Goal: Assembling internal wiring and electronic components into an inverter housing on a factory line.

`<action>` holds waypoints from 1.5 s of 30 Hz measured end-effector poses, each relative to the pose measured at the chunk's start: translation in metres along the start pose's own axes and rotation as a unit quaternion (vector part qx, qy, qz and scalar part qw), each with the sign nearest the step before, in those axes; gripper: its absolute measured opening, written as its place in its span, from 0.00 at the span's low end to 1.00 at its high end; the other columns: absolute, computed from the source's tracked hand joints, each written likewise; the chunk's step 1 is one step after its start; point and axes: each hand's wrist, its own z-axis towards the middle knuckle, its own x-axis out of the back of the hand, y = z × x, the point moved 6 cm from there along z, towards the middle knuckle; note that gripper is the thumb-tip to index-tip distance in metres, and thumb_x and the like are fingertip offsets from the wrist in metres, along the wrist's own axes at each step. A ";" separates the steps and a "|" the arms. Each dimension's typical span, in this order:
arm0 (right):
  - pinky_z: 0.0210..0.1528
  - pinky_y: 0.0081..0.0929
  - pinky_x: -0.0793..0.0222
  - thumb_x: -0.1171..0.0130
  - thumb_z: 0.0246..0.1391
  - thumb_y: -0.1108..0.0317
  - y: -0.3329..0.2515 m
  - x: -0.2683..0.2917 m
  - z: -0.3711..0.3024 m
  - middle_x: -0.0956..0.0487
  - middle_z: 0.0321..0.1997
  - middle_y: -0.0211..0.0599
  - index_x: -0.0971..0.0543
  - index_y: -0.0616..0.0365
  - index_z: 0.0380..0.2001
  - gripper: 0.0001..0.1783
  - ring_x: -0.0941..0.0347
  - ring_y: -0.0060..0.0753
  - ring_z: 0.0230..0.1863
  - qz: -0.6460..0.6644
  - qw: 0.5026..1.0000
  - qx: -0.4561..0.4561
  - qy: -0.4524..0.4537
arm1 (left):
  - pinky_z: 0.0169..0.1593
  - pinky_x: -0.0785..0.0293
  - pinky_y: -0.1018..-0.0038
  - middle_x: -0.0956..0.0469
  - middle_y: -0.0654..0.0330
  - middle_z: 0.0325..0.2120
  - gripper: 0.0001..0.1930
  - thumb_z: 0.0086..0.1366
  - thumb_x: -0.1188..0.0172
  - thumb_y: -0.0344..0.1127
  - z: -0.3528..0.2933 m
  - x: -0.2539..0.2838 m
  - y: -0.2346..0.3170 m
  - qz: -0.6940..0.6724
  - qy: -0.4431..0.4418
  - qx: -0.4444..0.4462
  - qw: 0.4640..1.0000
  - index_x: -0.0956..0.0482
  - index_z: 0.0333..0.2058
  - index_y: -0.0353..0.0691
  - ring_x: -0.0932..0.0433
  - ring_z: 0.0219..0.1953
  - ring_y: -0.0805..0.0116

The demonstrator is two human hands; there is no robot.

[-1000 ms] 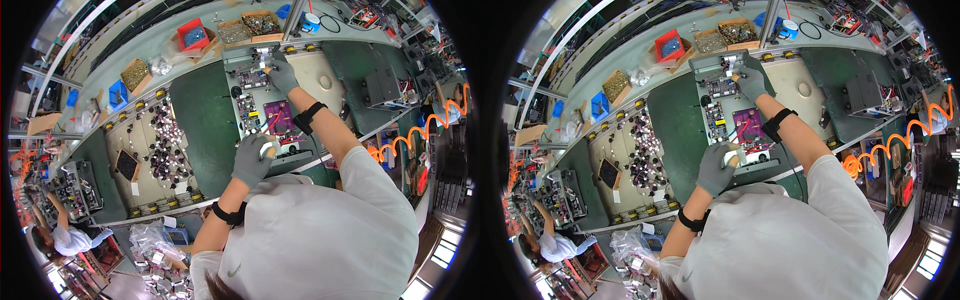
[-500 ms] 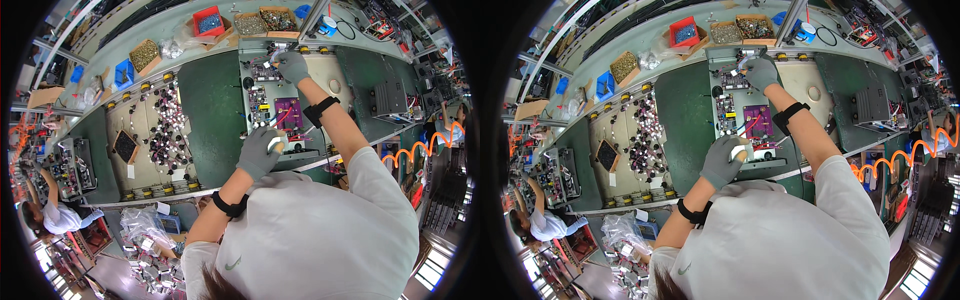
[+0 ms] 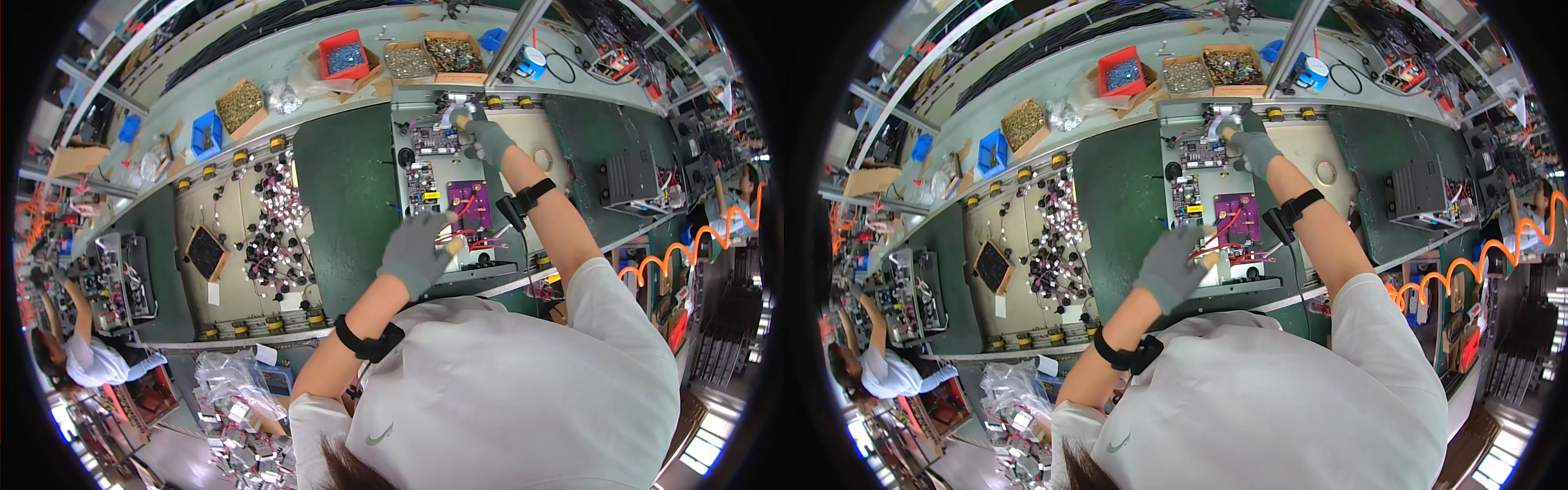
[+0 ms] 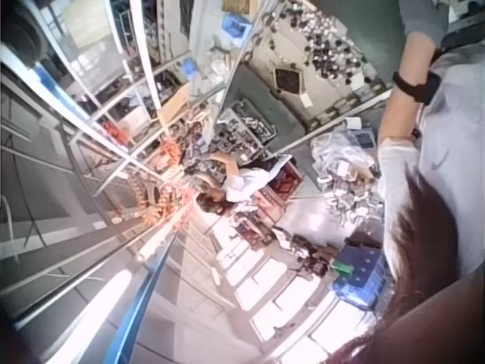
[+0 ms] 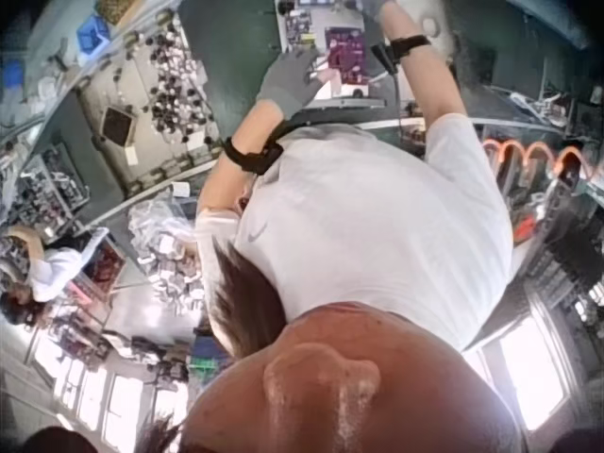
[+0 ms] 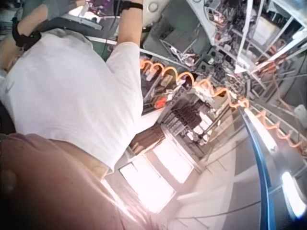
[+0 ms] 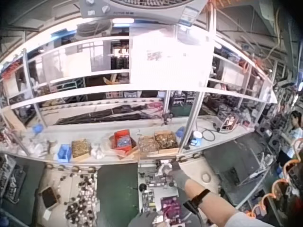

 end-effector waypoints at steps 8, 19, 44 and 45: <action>0.20 0.26 0.39 0.38 0.45 0.51 -0.003 -0.010 0.015 0.26 0.23 0.30 0.24 0.58 0.29 0.20 0.26 0.28 0.25 -0.005 1.000 -0.024 -0.005 | 0.52 0.33 0.61 0.31 0.56 0.49 0.28 0.54 0.42 0.49 0.123 0.035 -0.039 0.224 0.028 0.077 0.971 0.33 0.52 0.46 0.33 0.49 0.49; 0.23 0.33 0.33 0.43 0.50 0.46 -0.018 -0.011 0.002 0.24 0.23 0.42 0.24 0.63 0.37 0.27 0.29 0.34 0.18 -0.218 0.972 0.081 0.036 | 0.56 0.35 0.65 0.33 0.51 0.53 0.32 0.52 0.40 0.48 0.184 0.017 -0.065 0.180 -0.068 0.028 0.981 0.34 0.55 0.48 0.32 0.53 0.51; 0.17 0.35 0.37 0.40 0.46 0.51 -0.028 -0.021 0.007 0.28 0.19 0.40 0.25 0.64 0.29 0.23 0.33 0.35 0.13 -0.169 0.983 0.069 0.016 | 0.49 0.29 0.65 0.32 0.55 0.54 0.30 0.54 0.47 0.52 0.182 0.016 -0.045 0.359 -0.081 -0.032 0.929 0.37 0.56 0.52 0.28 0.51 0.56; 0.19 0.35 0.34 0.45 0.48 0.51 -0.031 -0.024 0.011 0.26 0.20 0.43 0.24 0.63 0.33 0.23 0.30 0.39 0.14 -0.225 0.969 0.100 0.025 | 0.49 0.29 0.65 0.32 0.55 0.54 0.30 0.54 0.47 0.52 0.181 0.015 -0.044 0.359 -0.082 -0.032 0.929 0.37 0.56 0.52 0.28 0.51 0.56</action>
